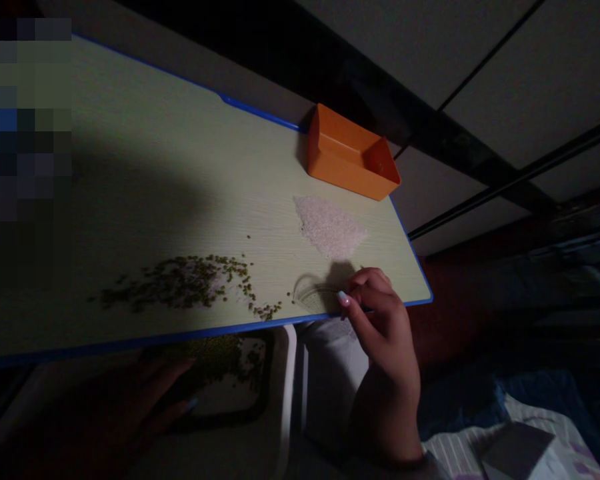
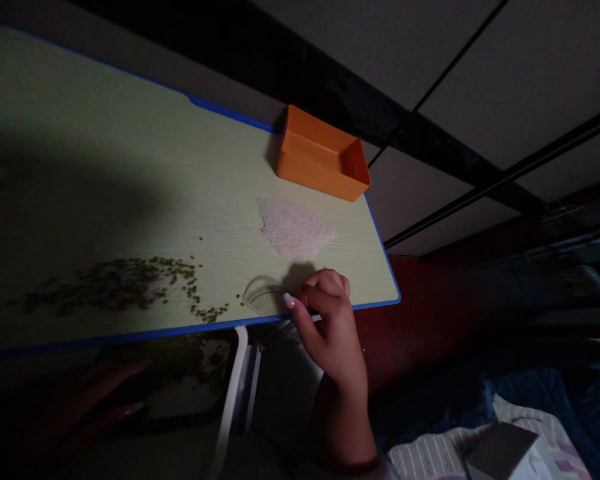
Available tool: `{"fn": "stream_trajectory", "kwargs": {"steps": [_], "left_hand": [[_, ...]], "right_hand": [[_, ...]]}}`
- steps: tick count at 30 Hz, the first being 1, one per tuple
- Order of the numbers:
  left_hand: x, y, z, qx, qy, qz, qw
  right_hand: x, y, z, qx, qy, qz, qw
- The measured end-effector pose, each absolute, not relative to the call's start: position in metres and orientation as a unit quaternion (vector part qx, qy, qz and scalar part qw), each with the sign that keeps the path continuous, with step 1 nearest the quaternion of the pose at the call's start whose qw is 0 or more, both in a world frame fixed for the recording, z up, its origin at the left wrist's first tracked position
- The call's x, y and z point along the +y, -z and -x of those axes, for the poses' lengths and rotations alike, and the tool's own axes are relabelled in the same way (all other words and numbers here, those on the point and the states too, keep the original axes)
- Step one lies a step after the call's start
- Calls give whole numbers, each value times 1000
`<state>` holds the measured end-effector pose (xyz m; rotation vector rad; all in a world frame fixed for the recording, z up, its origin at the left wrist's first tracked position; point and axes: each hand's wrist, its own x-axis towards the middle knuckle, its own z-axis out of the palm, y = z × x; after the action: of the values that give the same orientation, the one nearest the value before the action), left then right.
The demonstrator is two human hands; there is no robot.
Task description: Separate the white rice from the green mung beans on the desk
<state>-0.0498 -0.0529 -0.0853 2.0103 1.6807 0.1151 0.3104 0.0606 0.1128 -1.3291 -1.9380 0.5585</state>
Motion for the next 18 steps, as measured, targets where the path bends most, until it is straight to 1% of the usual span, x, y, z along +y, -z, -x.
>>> {"fn": "stream_trajectory", "kwargs": {"steps": [3, 8, 13, 18], "left_hand": [[-53, 83, 50, 601, -28, -761, 242], [-53, 75, 48, 609, -11, -752, 253], [-57, 81, 52, 609, 2, -760, 227], [-56, 78, 49, 621, -5, -741, 257]], "right_hand": [[64, -111, -308, -749, -209, 519, 354], [67, -109, -306, -753, -202, 521, 348], [70, -110, -302, -740, -183, 543, 352], [75, -113, -296, -760, -203, 522, 329]]}}
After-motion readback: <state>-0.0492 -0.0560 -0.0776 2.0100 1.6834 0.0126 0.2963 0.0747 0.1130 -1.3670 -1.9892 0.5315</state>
